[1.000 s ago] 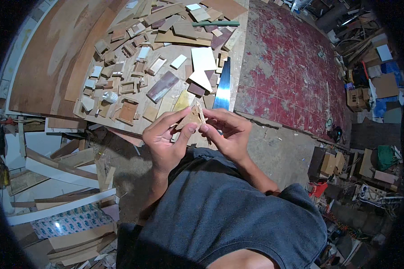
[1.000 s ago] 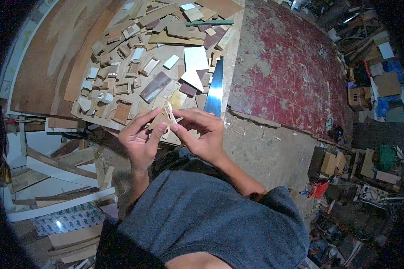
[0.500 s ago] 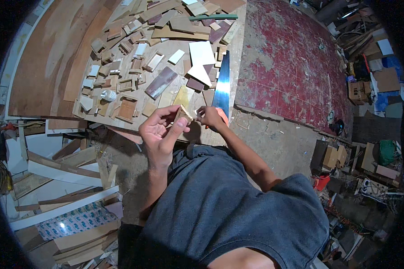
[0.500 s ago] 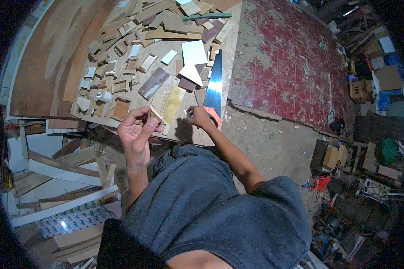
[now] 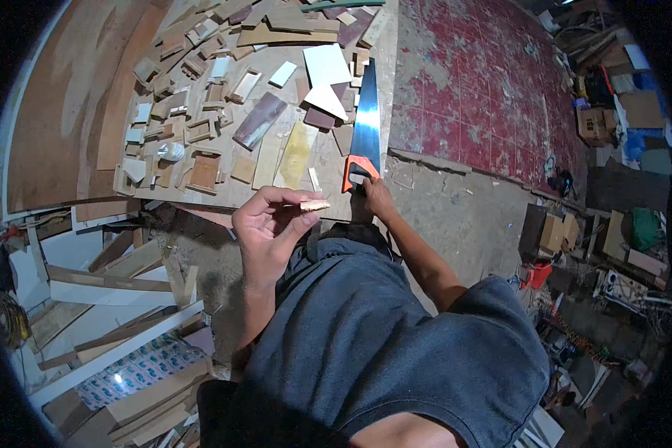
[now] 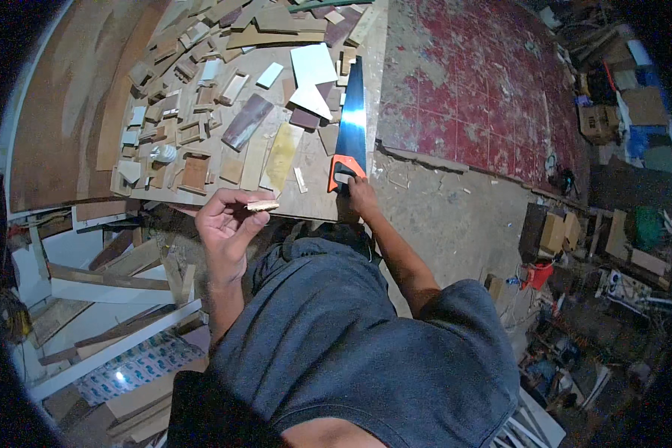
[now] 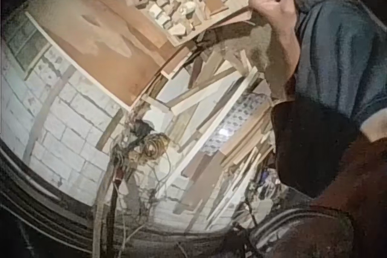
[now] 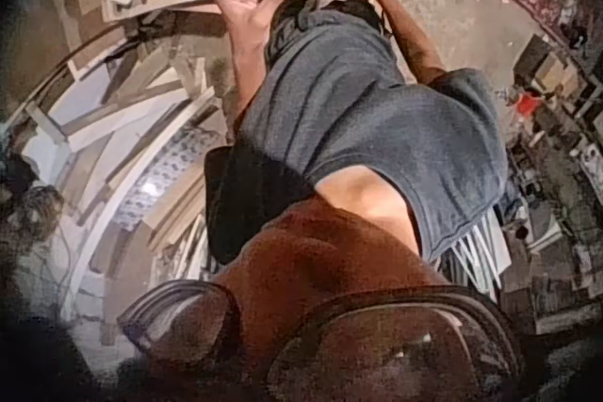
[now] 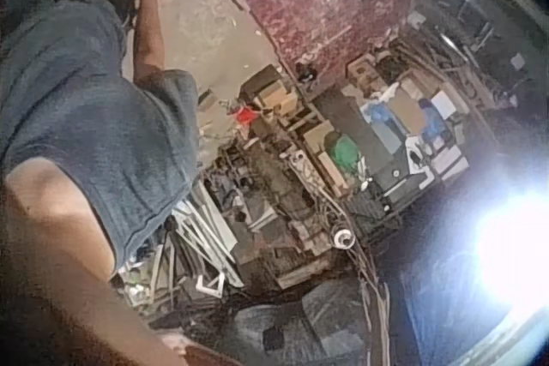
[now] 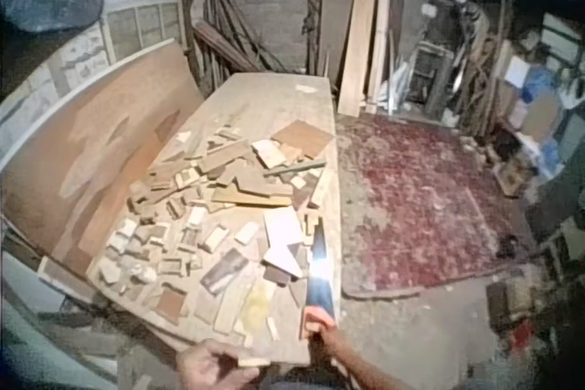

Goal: Sawing a small piece of wood using a hand saw on a workshop table.

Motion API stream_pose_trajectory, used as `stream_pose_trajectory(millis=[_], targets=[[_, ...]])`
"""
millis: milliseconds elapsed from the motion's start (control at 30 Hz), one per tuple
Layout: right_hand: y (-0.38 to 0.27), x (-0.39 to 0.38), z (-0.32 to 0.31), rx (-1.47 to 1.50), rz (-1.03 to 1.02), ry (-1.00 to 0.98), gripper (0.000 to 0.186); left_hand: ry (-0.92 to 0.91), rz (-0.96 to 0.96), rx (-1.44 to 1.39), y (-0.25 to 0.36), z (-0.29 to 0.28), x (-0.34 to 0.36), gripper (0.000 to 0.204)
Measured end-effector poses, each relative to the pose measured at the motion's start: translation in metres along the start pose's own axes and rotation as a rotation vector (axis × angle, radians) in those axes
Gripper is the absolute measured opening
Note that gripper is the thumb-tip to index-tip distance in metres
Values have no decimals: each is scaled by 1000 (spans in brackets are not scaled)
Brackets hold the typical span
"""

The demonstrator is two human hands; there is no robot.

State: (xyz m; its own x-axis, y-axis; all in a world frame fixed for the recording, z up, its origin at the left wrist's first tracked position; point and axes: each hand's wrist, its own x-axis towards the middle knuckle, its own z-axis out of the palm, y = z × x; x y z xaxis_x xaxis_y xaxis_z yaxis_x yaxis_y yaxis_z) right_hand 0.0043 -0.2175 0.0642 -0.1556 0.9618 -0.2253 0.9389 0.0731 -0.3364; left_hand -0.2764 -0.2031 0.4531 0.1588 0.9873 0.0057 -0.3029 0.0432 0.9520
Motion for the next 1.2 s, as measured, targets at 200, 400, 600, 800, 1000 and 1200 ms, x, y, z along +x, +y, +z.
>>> stream_pose_trajectory(millis=[200,400,600,800,1000,1200], targets=[[-23,25,-12,-137,130,-102,48,-109,-14,82,-9,11,5,23],[-46,24,-34,-15,68,143,47,-160,-47,59,-14,32,12,26],[-32,-24,-60,302,-42,448,34,-281,14,40,-34,56,16,27],[-40,-96,-84,538,-78,700,23,-310,12,77,-50,71,20,27],[-82,-165,-188,1252,312,673,15,-466,-179,111,-74,90,35,23],[-92,-169,-266,1669,327,612,22,-598,-458,87,-97,109,29,26]])
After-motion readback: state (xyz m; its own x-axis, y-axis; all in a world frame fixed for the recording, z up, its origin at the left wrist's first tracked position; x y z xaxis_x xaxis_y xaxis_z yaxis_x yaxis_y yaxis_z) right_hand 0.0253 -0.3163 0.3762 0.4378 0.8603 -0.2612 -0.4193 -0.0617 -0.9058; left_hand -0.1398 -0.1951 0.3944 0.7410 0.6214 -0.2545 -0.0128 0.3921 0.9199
